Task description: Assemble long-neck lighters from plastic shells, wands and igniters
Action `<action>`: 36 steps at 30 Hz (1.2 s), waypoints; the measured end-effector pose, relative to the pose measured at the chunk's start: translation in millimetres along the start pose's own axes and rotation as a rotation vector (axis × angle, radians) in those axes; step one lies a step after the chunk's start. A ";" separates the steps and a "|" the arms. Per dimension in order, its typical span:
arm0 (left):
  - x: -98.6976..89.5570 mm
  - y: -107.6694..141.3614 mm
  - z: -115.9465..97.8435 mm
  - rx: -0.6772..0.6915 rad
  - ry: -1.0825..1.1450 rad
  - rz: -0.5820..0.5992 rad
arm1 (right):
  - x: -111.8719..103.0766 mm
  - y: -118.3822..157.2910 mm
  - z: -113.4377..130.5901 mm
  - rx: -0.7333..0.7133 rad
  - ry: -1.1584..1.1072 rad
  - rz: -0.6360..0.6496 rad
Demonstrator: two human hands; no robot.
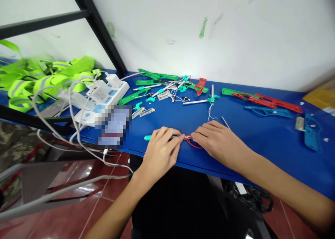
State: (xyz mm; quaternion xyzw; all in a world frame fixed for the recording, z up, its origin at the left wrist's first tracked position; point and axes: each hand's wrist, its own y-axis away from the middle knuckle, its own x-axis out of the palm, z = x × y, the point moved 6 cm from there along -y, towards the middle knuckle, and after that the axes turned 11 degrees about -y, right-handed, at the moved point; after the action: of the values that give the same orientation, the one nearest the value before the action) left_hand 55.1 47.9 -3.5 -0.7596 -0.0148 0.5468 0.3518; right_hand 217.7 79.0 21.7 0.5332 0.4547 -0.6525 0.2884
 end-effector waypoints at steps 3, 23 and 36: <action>0.3 0.2 -0.1 -0.004 -0.001 0.001 | -3.2 2.1 4.7 -0.059 0.037 -0.025; 0.5 0.0 -0.9 0.023 0.004 0.027 | 13.9 17.7 -21.3 0.369 -0.572 -0.254; 0.9 0.6 -1.6 0.005 0.012 0.038 | 2.4 20.6 -3.0 0.141 -0.240 -0.076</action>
State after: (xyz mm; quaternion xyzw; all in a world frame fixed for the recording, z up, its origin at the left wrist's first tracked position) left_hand 56.6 46.9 -4.3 -0.7620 0.0032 0.5490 0.3434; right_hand 236.1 73.3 13.5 0.4527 0.3898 -0.7523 0.2778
